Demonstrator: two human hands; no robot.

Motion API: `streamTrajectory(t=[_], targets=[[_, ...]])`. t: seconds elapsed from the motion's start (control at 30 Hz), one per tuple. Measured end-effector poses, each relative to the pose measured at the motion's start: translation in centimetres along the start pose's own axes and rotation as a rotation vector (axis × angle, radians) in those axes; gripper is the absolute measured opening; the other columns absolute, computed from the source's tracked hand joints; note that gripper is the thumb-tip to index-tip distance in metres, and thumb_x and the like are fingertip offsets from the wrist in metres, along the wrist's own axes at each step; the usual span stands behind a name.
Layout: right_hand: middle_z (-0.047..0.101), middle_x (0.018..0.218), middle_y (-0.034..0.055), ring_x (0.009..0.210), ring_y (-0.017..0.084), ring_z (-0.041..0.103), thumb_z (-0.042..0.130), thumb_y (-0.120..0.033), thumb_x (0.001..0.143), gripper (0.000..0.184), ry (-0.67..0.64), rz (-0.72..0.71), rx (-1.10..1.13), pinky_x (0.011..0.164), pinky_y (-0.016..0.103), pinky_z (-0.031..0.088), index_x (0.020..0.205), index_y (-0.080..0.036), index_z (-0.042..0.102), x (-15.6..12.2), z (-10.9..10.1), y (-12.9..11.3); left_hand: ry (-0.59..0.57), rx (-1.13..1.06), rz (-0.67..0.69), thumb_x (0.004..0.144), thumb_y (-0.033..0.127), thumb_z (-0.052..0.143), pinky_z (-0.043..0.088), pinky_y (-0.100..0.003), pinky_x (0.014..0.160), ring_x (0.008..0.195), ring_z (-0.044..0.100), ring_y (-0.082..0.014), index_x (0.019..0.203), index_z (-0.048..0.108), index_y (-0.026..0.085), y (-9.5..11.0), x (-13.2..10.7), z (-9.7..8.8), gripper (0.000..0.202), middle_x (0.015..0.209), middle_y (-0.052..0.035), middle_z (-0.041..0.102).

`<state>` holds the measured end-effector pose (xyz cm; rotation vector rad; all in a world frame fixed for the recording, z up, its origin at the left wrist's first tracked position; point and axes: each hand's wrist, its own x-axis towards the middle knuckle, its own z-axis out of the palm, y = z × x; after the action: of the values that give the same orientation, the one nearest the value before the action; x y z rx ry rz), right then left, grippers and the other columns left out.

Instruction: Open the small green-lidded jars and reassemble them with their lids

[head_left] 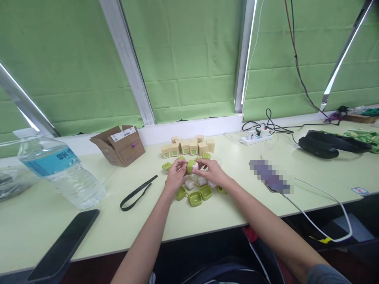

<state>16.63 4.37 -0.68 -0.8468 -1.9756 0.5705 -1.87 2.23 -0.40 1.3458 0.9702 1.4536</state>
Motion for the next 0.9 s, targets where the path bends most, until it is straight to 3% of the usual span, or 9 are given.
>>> streamTrajectory(t=[0.13, 0.3, 0.6, 0.9], targets=[[0.073, 0.089, 0.0034, 0.079, 0.017, 0.064, 0.067, -0.051, 0.086, 0.036, 0.030, -0.038, -0.035, 0.075, 0.029, 0.051, 0.103, -0.020, 0.072, -0.26, -0.15, 0.20, -0.074, 0.090, 0.022, 0.084, 0.051, 0.065, 0.057, -0.034, 0.078, 0.089, 0.067, -0.0188, 0.113, 0.059, 0.021, 0.24, -0.38, 0.18, 0.043, 0.109, -0.0098, 0.067], [0.073, 0.091, 0.0039, 0.080, 0.017, 0.064, 0.068, -0.048, 0.086, 0.033, 0.039, -0.100, -0.064, 0.074, 0.030, 0.050, 0.104, -0.021, 0.073, -0.44, -0.12, 0.34, -0.095, 0.405, 0.184, 0.089, 0.047, 0.061, 0.053, -0.034, 0.088, 0.107, 0.064, -0.0224, 0.124, 0.060, 0.023, 0.13, -0.66, 0.09, 0.042, 0.128, -0.0106, 0.061], [0.069, 0.098, 0.0066, 0.082, 0.017, 0.065, 0.071, -0.045, 0.084, 0.037, 0.115, -0.153, -0.044, 0.078, 0.033, 0.056, 0.113, -0.023, 0.072, -0.49, 0.25, 0.70, -0.015, 0.674, 0.321, 0.090, 0.041, 0.058, 0.053, -0.034, 0.085, 0.091, 0.067, -0.0203, 0.117, 0.066, 0.020, 0.04, -0.87, 0.29, 0.035, 0.107, -0.0076, 0.072], [0.068, 0.107, 0.0072, 0.095, 0.019, 0.066, 0.074, -0.044, 0.081, 0.040, 0.078, -0.136, 0.080, 0.084, 0.036, 0.060, 0.115, -0.022, 0.067, -0.41, 0.44, 0.38, -0.021, 0.645, 0.311, 0.090, 0.041, 0.058, 0.054, -0.032, 0.081, 0.085, 0.068, -0.0193, 0.116, 0.067, 0.020, -0.17, -0.96, 0.30, 0.035, 0.101, -0.0064, 0.073]])
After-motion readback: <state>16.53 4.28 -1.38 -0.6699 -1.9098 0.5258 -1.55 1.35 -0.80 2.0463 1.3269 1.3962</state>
